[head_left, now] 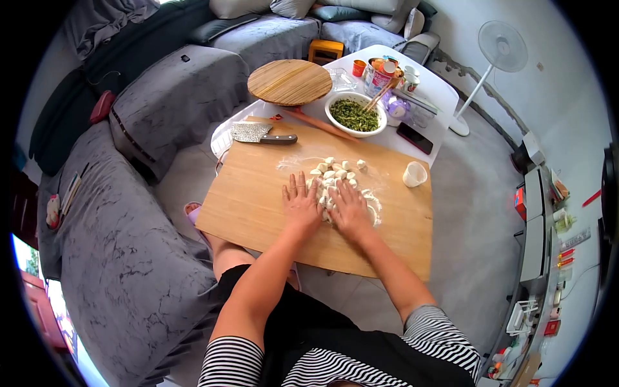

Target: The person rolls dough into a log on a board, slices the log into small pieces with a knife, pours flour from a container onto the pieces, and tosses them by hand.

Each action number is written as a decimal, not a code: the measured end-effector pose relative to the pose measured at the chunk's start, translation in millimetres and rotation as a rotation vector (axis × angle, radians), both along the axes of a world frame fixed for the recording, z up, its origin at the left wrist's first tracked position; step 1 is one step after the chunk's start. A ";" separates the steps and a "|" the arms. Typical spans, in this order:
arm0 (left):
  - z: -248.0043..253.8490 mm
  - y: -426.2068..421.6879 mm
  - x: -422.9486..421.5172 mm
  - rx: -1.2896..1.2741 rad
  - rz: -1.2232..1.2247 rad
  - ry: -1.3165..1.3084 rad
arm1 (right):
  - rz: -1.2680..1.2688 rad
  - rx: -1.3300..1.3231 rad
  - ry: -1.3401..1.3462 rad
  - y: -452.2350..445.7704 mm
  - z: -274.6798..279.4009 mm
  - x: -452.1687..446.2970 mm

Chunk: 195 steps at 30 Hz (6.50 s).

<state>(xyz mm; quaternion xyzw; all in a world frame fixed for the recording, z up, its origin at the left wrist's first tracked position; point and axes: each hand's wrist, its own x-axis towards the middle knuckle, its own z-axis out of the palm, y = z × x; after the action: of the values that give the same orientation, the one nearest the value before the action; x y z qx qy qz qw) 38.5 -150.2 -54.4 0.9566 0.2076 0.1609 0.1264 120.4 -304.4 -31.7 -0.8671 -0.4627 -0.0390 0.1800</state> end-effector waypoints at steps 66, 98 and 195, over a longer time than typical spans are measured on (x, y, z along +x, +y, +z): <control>8.8 -1.2 -4.7 -0.127 0.035 0.068 | 0.066 0.016 0.170 -17.1 -1.8 -32.0; -5.3 13.3 3.1 -0.258 -0.302 -0.252 | 0.033 0.410 0.331 -65.8 -2.0 45.0; 22.5 -11.9 48.6 -0.537 -0.333 -0.272 | -0.126 0.950 0.834 23.5 -13.8 62.6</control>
<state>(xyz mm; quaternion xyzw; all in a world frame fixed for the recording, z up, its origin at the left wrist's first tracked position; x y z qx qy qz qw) 87.2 -162.0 -31.8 0.8797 0.0646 0.2038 0.4249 183.0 -280.8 -45.5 -0.6604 -0.2339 0.0905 0.7078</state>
